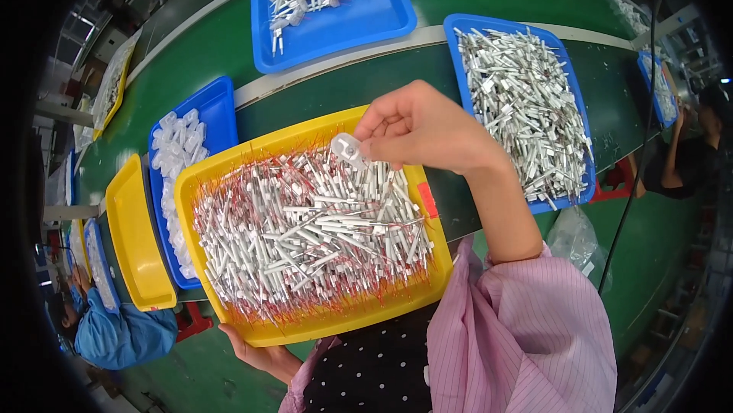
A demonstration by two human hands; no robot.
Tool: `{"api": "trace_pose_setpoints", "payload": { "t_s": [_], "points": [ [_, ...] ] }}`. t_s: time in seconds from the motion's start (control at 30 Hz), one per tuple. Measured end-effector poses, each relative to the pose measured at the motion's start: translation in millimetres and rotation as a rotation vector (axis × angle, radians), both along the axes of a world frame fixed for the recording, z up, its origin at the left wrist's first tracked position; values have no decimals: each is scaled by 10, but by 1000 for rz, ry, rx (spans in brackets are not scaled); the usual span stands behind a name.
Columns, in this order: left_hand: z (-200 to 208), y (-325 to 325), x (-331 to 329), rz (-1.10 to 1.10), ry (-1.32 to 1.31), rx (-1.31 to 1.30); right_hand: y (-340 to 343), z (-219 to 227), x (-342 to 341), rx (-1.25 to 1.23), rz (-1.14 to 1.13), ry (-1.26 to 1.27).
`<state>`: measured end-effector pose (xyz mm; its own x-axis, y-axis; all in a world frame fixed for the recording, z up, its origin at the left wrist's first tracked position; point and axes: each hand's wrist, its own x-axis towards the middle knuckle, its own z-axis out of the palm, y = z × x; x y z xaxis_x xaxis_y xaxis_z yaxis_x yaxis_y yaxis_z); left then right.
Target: The person assembles components by inserting pin connectors into plastic bases by hand, adjusts overhead equipment and rearranges parts trays on the workbench, and resumes assembling components.
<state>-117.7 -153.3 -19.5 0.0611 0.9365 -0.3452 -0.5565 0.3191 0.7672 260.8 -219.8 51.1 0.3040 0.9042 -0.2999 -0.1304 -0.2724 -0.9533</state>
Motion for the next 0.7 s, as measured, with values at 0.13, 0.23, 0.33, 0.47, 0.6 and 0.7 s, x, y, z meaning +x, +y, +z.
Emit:
{"api": "trace_pose_setpoints", "payload": {
  "t_s": [0.13, 0.23, 0.33, 0.47, 0.6, 0.7],
  "points": [
    [-45, 29, 191, -90, -26, -12, -112, 76, 151, 127, -20, 224],
    [-89, 56, 329, -139, -11, -19, -148, 167, 175, 151, -13, 224],
    [-75, 66, 434, -154, 16, -33, -134, 267, 213, 120, -16, 145],
    [-100, -63, 560, -131, 115, 6, 39, 297, 409, 34, -100, -17],
    [-114, -80, 644, -202, 140, 113, 460, 176, 895, -27, -204, -363],
    [-141, -86, 726, -270, 163, 124, 749, -94, 1209, -57, -270, -500]
  ]
}}
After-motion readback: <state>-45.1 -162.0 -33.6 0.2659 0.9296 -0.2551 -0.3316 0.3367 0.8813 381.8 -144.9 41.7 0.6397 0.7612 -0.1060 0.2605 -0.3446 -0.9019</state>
